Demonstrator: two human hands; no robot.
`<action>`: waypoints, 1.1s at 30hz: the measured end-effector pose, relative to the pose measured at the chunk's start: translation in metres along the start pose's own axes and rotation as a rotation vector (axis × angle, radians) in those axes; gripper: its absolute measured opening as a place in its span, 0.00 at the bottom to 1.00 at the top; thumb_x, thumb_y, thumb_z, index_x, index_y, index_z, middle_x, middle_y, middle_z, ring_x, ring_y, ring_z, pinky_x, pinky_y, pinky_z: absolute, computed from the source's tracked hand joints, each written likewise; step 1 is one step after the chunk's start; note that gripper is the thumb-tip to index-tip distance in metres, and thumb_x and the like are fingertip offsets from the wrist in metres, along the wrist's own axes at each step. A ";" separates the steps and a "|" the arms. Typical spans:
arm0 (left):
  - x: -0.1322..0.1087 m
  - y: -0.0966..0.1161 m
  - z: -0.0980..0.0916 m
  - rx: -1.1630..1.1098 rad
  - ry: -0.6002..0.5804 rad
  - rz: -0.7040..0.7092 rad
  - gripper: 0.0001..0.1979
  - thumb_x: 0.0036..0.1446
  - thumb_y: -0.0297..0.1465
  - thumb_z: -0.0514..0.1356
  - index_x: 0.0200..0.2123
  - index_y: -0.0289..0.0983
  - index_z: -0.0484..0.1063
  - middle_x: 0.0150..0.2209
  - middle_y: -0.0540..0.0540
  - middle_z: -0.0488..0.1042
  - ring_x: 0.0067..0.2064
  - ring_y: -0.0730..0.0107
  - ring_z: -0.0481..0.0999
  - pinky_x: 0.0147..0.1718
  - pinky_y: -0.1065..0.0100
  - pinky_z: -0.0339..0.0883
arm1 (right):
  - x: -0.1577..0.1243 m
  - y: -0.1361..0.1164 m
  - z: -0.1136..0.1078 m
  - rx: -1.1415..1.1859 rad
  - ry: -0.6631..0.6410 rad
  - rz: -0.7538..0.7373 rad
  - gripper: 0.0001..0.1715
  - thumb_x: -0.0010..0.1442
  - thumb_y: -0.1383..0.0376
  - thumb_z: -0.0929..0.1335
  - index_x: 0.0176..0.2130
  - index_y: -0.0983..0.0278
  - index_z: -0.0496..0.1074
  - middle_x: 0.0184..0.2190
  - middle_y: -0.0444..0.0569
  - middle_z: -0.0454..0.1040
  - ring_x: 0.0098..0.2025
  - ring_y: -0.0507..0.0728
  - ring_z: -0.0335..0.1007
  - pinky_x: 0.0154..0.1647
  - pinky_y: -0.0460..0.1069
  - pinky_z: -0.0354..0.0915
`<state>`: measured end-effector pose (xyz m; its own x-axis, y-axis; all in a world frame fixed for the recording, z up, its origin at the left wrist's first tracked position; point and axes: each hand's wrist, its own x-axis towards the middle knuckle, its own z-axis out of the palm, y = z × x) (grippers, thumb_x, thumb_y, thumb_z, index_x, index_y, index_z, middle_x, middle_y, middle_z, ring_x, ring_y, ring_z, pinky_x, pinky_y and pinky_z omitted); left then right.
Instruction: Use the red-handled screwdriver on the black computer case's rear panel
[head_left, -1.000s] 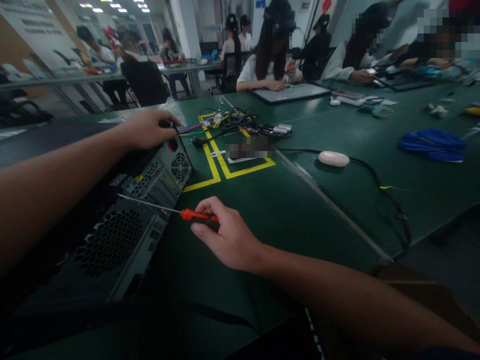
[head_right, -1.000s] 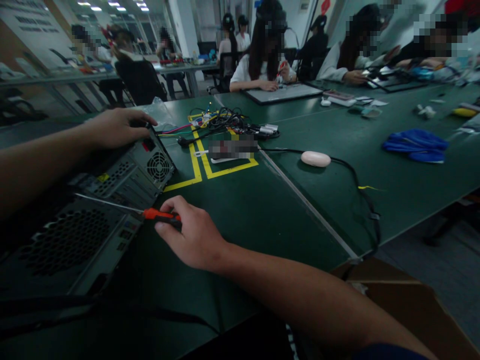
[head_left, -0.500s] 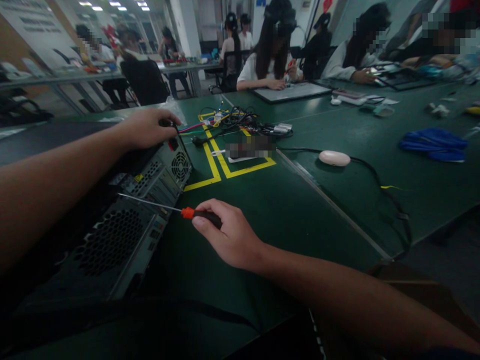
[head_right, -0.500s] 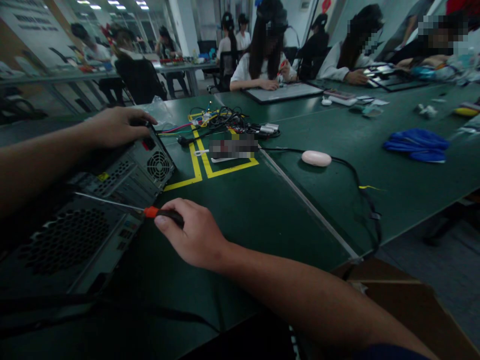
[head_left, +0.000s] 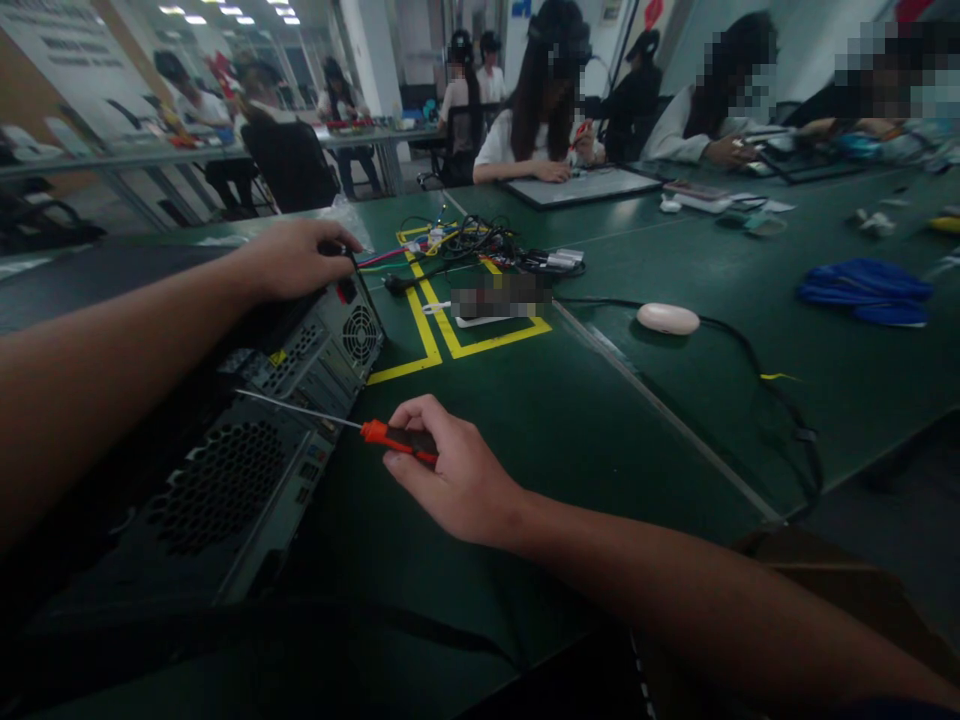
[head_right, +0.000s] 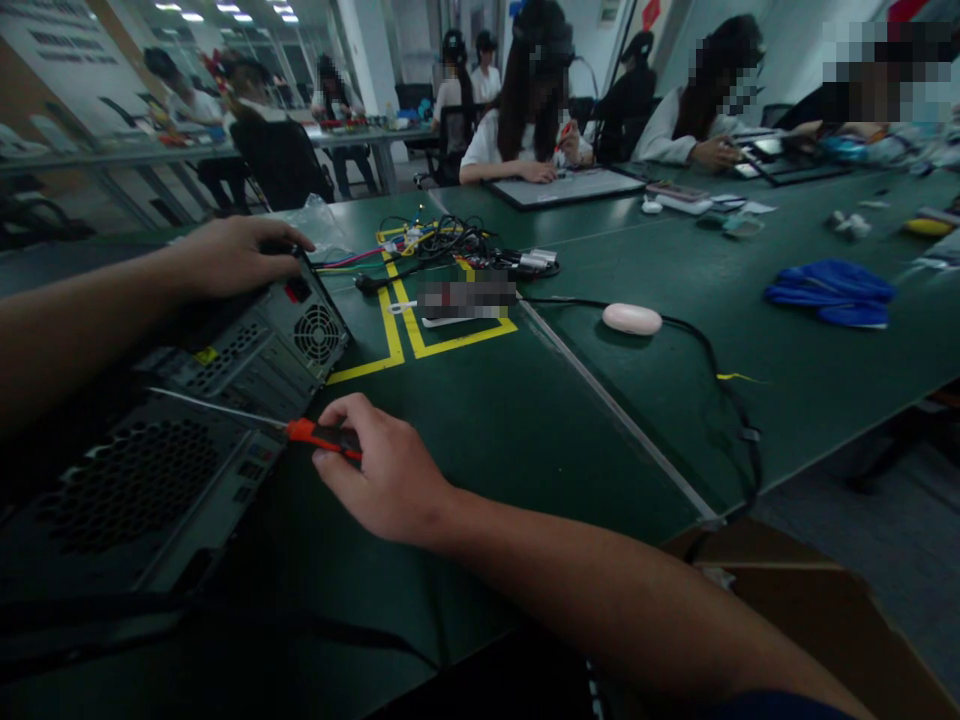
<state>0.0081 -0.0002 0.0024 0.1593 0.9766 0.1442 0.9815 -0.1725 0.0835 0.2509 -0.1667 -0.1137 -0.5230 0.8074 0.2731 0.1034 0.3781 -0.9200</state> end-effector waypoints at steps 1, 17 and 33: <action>0.000 0.000 0.000 0.000 0.001 0.001 0.33 0.58 0.43 0.53 0.61 0.32 0.76 0.54 0.34 0.79 0.54 0.50 0.77 0.58 0.54 0.68 | 0.000 -0.001 0.000 0.002 -0.005 0.006 0.09 0.67 0.65 0.69 0.47 0.60 0.67 0.38 0.44 0.75 0.38 0.56 0.72 0.42 0.52 0.66; 0.000 0.000 0.000 -0.012 0.008 0.001 0.30 0.60 0.41 0.54 0.61 0.33 0.77 0.54 0.35 0.79 0.55 0.49 0.77 0.59 0.53 0.68 | 0.001 0.001 0.000 -0.001 -0.006 0.014 0.09 0.68 0.63 0.69 0.47 0.59 0.67 0.37 0.43 0.74 0.38 0.56 0.71 0.42 0.52 0.66; 0.001 -0.001 -0.001 -0.008 -0.006 0.009 0.34 0.57 0.45 0.53 0.61 0.33 0.76 0.53 0.34 0.79 0.54 0.48 0.77 0.58 0.52 0.67 | 0.001 0.001 0.000 -0.011 0.007 0.013 0.10 0.68 0.61 0.70 0.48 0.60 0.69 0.39 0.45 0.76 0.39 0.56 0.73 0.42 0.52 0.67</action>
<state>0.0069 0.0007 0.0033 0.1692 0.9757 0.1395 0.9791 -0.1826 0.0899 0.2508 -0.1656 -0.1149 -0.5154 0.8154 0.2636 0.1189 0.3727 -0.9203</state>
